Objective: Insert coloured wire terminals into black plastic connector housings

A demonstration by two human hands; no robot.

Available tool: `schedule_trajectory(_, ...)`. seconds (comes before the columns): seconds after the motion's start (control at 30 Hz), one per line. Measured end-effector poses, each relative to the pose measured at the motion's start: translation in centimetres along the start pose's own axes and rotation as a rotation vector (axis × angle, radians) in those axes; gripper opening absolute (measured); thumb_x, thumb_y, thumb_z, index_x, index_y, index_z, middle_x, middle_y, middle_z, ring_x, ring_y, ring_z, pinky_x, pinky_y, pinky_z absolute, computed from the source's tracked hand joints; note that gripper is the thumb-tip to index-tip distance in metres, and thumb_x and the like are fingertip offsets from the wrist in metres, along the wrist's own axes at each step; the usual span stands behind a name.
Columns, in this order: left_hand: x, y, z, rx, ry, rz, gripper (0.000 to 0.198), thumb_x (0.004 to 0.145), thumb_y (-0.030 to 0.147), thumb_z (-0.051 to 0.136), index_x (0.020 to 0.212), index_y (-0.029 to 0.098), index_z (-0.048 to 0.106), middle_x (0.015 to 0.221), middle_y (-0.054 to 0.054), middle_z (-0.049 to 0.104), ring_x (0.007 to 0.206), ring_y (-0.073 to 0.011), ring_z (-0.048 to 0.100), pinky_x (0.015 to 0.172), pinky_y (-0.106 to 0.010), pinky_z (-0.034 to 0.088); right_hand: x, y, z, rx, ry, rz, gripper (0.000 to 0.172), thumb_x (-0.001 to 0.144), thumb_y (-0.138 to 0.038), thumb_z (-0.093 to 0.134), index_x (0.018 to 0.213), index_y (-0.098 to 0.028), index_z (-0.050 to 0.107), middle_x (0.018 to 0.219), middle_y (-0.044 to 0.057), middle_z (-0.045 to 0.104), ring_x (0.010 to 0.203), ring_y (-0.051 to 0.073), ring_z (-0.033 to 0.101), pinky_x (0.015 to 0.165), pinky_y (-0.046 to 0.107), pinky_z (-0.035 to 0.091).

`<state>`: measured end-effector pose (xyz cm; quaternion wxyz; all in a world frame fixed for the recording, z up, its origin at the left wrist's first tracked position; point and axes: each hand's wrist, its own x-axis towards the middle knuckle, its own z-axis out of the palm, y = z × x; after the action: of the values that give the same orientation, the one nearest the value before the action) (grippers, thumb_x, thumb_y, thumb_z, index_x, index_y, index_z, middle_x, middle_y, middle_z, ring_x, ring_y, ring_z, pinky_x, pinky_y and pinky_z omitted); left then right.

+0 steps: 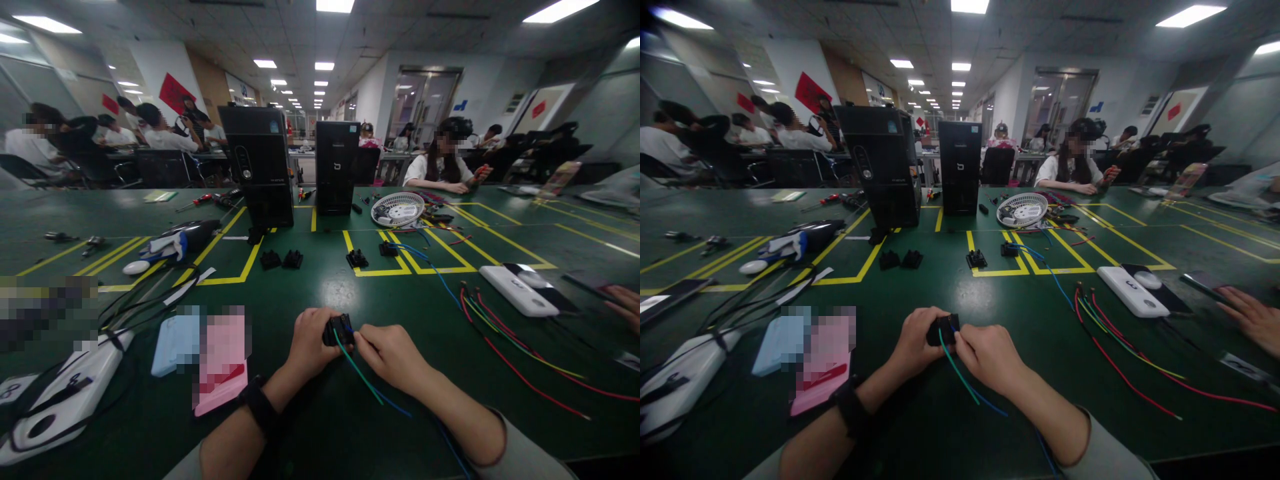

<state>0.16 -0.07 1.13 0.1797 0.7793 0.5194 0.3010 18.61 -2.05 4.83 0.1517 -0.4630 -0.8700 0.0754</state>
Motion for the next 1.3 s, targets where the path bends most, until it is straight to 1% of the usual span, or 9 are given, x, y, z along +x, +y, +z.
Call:
schedule_trajectory(0.13,-0.02,0.01,-0.15,0.0,-0.002,-0.005,0.035,0.067,0.039,0.069,0.097,0.025,0.057,0.094,-0.001,0.062,0.095,-0.0243,0.053,0.083,-0.037,0.038,-0.08,-0.09,0.11,-0.015,-0.014,-0.008,0.037,0.093,-0.029,0.033,0.069,-0.015,0.057,0.058,0.001,0.057,0.051,0.01,0.05,0.052,0.025,0.021)
schedule_trajectory(0.37,0.07,-0.1,-0.16,-0.004,-0.001,0.001,0.036,0.067,0.042,0.068,0.097,0.025,0.057,0.095,-0.001,0.062,0.095,-0.0248,0.053,0.084,-0.038,0.037,-0.08,-0.12,0.14,-0.118,-0.147,-0.007,0.036,0.092,-0.031,0.039,0.066,-0.017,0.06,0.057,0.001,0.059,0.047,0.009,0.047,0.051,0.027,0.015)
schedule_trajectory(0.53,0.01,-0.23,0.05,-0.008,-0.001,0.01,0.039,0.066,0.042,0.07,0.098,0.026,0.057,0.095,-0.001,0.062,0.096,-0.0248,0.052,0.084,-0.037,0.037,-0.07,-0.12,-0.31,-0.085,-0.03,0.023,0.035,0.091,-0.03,0.037,0.067,-0.016,0.058,0.056,0.0,0.058,0.05,0.009,0.048,0.052,0.026,0.017)
schedule_trajectory(0.6,-0.01,-0.21,0.03,-0.01,-0.003,0.011,0.038,0.066,0.041,0.07,0.098,0.027,0.057,0.095,-0.001,0.062,0.097,-0.0247,0.052,0.085,-0.038,0.036,-0.12,-0.12,-0.4,-0.088,-0.012,0.022,0.036,0.091,-0.03,0.037,0.066,-0.016,0.058,0.055,0.0,0.057,0.049,0.009,0.047,0.052,0.026,0.017)
schedule_trajectory(0.87,0.11,-0.11,-0.16,-0.015,-0.007,0.0,0.038,0.065,0.041,0.07,0.097,0.024,0.058,0.095,-0.001,0.062,0.095,-0.0246,0.052,0.083,-0.037,0.036,-0.16,-0.08,0.33,-0.15,-0.146,-0.021,0.035,0.09,-0.033,0.04,0.065,-0.018,0.06,0.057,0.001,0.06,0.047,0.01,0.048,0.051,0.027,0.013)
schedule_trajectory(0.93,0.08,-0.17,-0.1,-0.017,-0.002,0.003,0.038,0.065,0.041,0.07,0.096,0.024,0.058,0.094,-0.001,0.062,0.094,-0.0245,0.052,0.082,-0.037,0.036,-0.12,-0.11,0.38,-0.126,-0.127,-0.006,0.035,0.091,-0.032,0.04,0.065,-0.018,0.06,0.057,0.001,0.06,0.048,0.01,0.049,0.051,0.027,0.014)
schedule_trajectory(1.1,-0.01,-0.35,0.06,-0.016,0.006,0.009,0.038,0.065,0.041,0.07,0.097,0.025,0.057,0.094,-0.001,0.061,0.095,-0.0246,0.052,0.083,-0.037,0.036,-0.03,-0.2,0.36,-0.028,-0.009,0.042,0.037,0.093,-0.03,0.035,0.067,-0.016,0.056,0.057,0.0,0.058,0.052,0.009,0.051,0.052,0.024,0.019)
schedule_trajectory(1.17,0.01,-0.36,0.04,-0.017,0.006,0.001,0.037,0.065,0.04,0.07,0.096,0.025,0.057,0.094,-0.001,0.061,0.095,-0.0245,0.052,0.083,-0.037,0.036,-0.06,-0.21,0.41,-0.02,-0.021,0.027,0.036,0.093,-0.031,0.035,0.067,-0.017,0.057,0.058,0.0,0.059,0.052,0.01,0.052,0.052,0.024,0.019)
schedule_trajectory(1.3,0.1,-0.3,-0.08,-0.028,-0.002,-0.002,0.036,0.065,0.039,0.071,0.095,0.024,0.057,0.093,-0.001,0.061,0.094,-0.0242,0.052,0.083,-0.037,0.036,-0.25,-0.19,0.53,-0.076,-0.1,0.01,0.034,0.092,-0.032,0.038,0.068,-0.018,0.059,0.059,0.001,0.062,0.051,0.01,0.052,0.052,0.026,0.017)
